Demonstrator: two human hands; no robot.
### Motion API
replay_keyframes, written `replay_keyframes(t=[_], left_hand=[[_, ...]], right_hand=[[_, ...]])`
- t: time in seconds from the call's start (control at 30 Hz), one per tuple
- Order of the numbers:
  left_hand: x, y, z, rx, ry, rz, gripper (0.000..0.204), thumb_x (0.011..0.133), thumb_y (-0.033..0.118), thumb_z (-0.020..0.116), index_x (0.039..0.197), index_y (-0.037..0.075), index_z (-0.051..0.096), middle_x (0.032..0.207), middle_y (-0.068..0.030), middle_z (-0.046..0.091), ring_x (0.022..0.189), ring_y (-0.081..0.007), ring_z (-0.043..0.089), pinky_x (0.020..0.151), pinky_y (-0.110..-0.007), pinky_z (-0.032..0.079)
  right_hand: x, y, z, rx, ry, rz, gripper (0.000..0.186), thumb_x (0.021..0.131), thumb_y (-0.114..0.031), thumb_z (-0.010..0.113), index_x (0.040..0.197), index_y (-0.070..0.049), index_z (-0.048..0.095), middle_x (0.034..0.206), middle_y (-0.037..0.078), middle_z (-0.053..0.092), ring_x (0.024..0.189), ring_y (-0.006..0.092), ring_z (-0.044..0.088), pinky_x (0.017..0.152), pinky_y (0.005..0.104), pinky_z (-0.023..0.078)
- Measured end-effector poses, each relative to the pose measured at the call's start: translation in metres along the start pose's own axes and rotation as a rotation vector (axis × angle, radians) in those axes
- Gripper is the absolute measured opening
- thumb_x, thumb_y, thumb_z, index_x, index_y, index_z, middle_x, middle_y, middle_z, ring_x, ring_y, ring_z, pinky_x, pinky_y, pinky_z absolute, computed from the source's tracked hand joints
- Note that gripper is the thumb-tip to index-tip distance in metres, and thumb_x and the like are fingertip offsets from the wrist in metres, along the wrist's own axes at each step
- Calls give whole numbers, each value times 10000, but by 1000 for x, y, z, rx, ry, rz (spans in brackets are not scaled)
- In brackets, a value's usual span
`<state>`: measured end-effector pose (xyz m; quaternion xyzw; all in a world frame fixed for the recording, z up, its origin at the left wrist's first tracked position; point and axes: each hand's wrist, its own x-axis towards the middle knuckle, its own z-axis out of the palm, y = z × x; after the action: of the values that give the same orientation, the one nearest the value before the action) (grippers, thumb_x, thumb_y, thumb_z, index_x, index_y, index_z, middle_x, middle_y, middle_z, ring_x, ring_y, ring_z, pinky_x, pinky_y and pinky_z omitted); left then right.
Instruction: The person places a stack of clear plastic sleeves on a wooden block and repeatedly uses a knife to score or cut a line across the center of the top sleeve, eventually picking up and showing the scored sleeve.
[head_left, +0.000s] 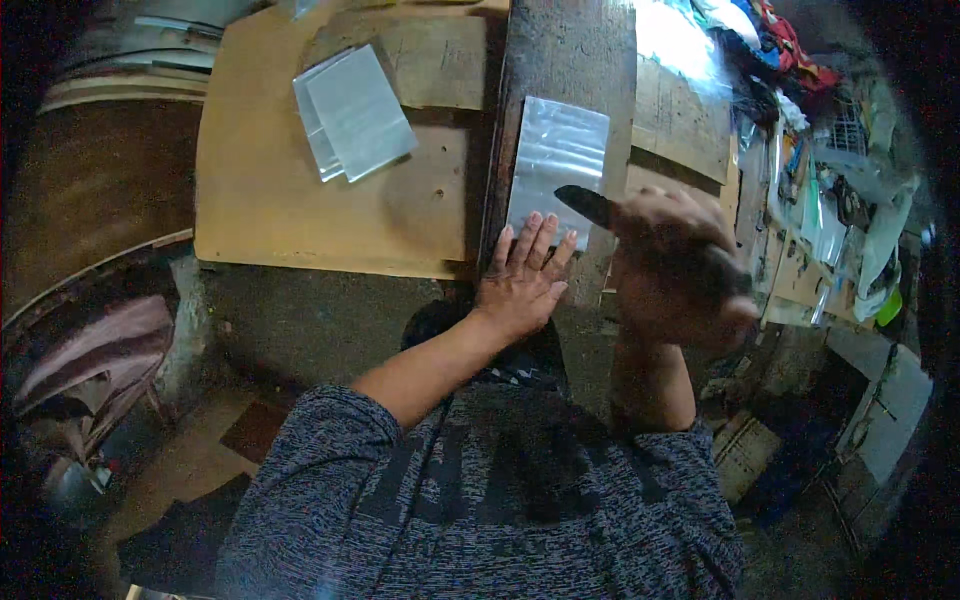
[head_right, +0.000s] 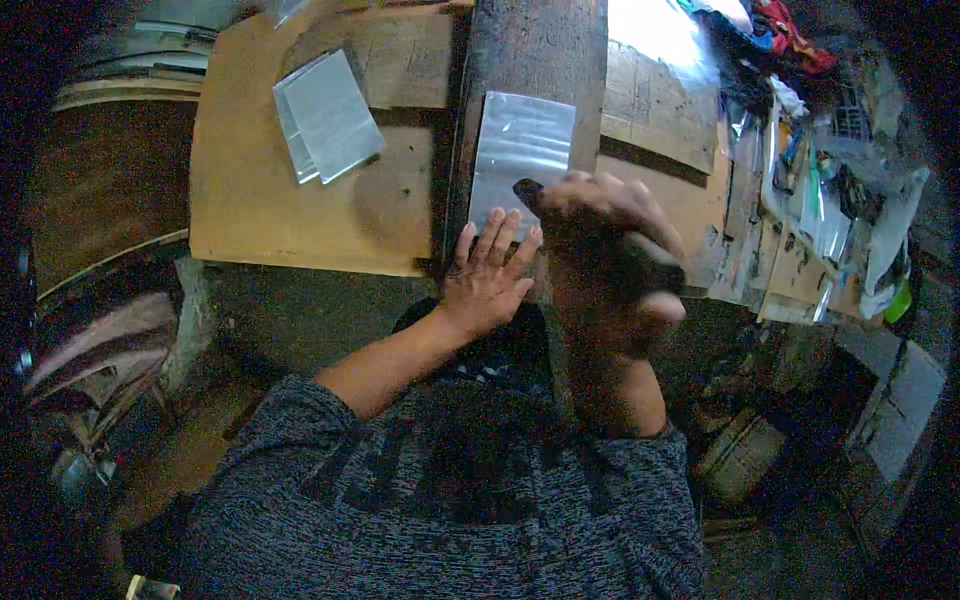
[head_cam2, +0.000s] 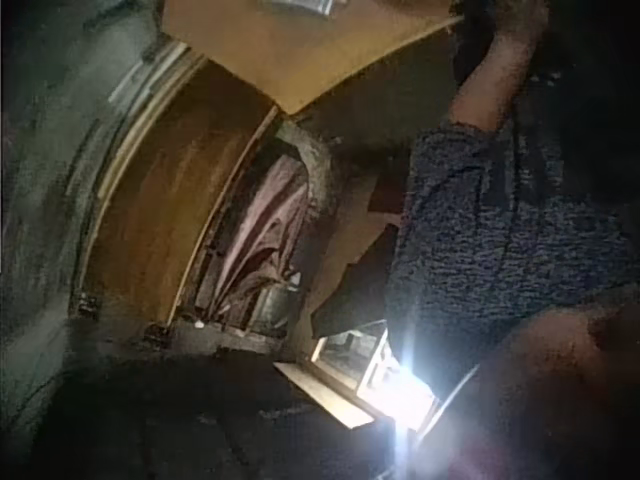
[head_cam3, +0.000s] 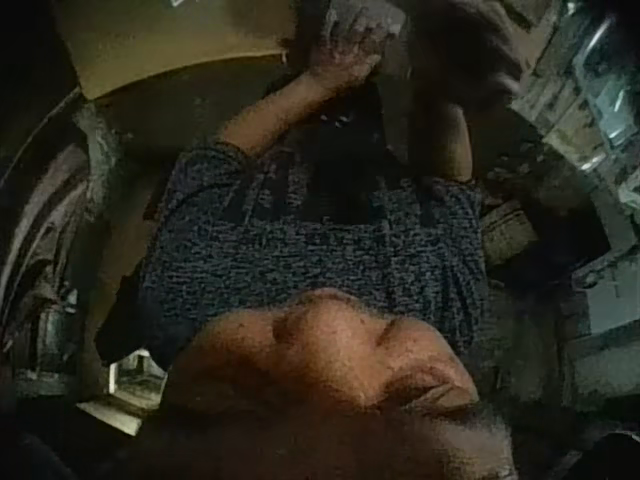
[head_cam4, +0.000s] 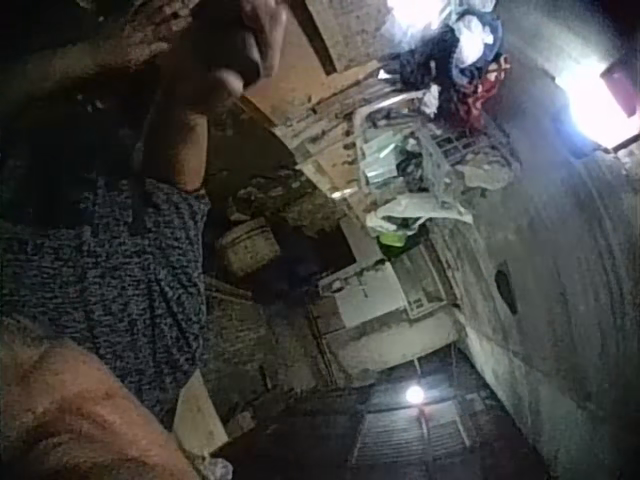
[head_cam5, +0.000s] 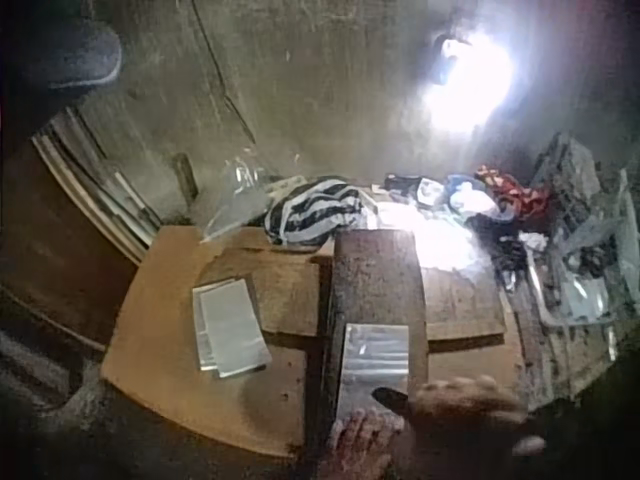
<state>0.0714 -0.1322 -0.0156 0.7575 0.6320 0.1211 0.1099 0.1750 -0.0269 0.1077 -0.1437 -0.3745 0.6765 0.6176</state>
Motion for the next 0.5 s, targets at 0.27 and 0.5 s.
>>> replay_keyframes(t=[0.27, 0.5], left_hand=[[-1, 0, -1, 24, -6, -3, 764, 785, 423, 608, 1436, 176, 293, 1503, -140, 217, 1402, -294, 164, 1114, -480, 75], [0, 0, -1, 28, -18, 3, 768, 787, 422, 601, 1441, 178, 282, 1503, -141, 217, 1403, -294, 164, 1111, -480, 79]], right_hand=[[12, -6, -25, -89, -124, -7, 687, 739, -658, 580, 916, 2, 514, 793, 69, 435, 737, 214, 401, 683, 367, 341], [6, -12, -28, -218, 36, 3, 726, 722, -659, 590, 995, 13, 552, 807, 76, 463, 762, 234, 428, 717, 371, 347]])
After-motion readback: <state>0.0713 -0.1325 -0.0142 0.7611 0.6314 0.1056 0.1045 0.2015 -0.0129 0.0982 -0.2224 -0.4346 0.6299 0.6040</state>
